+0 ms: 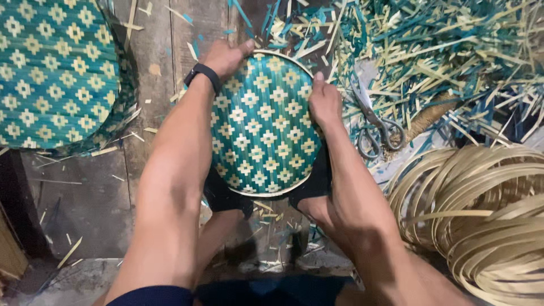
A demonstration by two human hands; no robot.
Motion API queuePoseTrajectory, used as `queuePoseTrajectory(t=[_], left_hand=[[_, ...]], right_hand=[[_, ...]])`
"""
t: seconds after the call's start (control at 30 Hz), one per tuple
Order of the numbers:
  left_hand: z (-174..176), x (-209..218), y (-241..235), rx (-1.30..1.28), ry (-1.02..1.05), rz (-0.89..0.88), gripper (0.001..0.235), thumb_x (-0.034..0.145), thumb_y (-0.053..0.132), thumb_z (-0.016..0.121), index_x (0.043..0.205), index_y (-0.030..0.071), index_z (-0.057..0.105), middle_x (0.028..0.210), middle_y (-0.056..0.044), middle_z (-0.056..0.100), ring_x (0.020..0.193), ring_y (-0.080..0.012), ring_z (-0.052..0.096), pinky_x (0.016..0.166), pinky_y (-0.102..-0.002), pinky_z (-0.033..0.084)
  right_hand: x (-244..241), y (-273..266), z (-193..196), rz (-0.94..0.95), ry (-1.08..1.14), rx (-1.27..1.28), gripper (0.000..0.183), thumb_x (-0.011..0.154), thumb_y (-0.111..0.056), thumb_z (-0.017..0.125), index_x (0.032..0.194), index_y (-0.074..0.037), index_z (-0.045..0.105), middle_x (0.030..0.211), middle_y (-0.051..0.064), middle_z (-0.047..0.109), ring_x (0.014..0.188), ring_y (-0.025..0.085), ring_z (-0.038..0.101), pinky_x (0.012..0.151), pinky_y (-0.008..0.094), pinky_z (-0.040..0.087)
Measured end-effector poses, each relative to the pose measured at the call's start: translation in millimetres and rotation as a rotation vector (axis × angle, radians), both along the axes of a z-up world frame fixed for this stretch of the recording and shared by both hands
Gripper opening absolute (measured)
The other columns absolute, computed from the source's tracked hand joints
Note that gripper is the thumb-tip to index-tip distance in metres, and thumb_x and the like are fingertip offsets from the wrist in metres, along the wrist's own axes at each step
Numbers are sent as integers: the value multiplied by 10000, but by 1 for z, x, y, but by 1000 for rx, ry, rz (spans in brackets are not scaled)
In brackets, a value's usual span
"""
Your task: The person sits on the floor and repeatedly places a bamboo ring onto a woven basket, flips it, and trims the overhanging woven edges with scissors. The person stacks finished baskets aside and continues the same trimming process on additional baskets.
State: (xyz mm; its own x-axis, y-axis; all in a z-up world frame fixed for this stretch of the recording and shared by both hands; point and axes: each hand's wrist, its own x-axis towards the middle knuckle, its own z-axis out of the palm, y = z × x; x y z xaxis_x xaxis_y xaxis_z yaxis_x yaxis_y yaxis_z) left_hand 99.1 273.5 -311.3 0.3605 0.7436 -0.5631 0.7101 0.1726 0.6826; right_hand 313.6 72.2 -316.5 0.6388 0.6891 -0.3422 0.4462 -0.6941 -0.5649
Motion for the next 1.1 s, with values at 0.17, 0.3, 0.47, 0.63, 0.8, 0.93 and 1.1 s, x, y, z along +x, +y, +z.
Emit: queuePoseTrajectory(t=[0.17, 0.3, 0.47, 0.63, 0.8, 0.93, 1.1], left_hand=[[-14, 3, 1, -33, 36, 26, 741, 854, 613, 704, 1046, -103, 704, 1071, -264, 733, 1056, -353, 731, 953, -442, 527], [-30, -7, 8, -14, -27, -7, 757, 858, 628, 697, 1141, -73, 689, 1121, -263, 711, 1122, -357, 685, 980, -438, 497], [-74, -12, 9, -2, -244, -8, 823, 919, 579, 688, 1378, -76, 494, 1284, -257, 617, 1235, -359, 605, 1012, -432, 466], [-48, -21, -9, 258, -171, 400, 746, 956, 350, 506, 1618, 71, 302, 1302, -253, 654, 1226, -411, 629, 1080, -460, 474], [12, -54, -103, 882, -21, 644, 445, 1085, 247, 494, 1461, 14, 540, 1456, -238, 512, 1382, -382, 473, 1193, -526, 346], [15, -87, -139, 460, 304, 531, 534, 1081, 420, 372, 1063, -4, 697, 1117, -291, 676, 1085, -481, 601, 998, -572, 439], [-9, -86, -115, 266, 347, 506, 767, 1047, 567, 244, 950, 3, 754, 1001, -308, 696, 995, -507, 653, 889, -600, 478]], right_hand=[[17, 3, -35, -115, 216, -58, 711, 1014, -543, 428, 942, 119, 679, 996, 361, 693, 999, 466, 679, 907, 507, 480], [13, 2, -16, 31, 124, -56, 621, 1081, -472, 370, 1041, 34, 727, 1085, 321, 656, 1078, 477, 577, 956, 520, 423], [-24, 81, -8, 228, -23, 361, 317, 1117, -285, 445, 1072, -36, 636, 984, 180, 643, 969, 391, 636, 897, 477, 488], [-105, 154, -3, 704, -98, 166, 494, 1070, -464, 351, 1177, -185, 744, 1063, 212, 707, 996, 435, 650, 869, 548, 483], [-105, 148, 44, 914, -151, -74, 704, 895, -775, 406, 1056, -215, 801, 1066, 189, 742, 1053, 397, 683, 904, 516, 528], [-115, 163, 60, 1005, -189, -247, 881, 817, -907, 460, 1074, -134, 795, 1105, 173, 729, 1079, 400, 676, 912, 508, 533], [-122, 171, 62, 976, -198, -377, 944, 805, -910, 462, 1054, -64, 800, 1132, 182, 738, 1108, 384, 684, 955, 483, 529]])
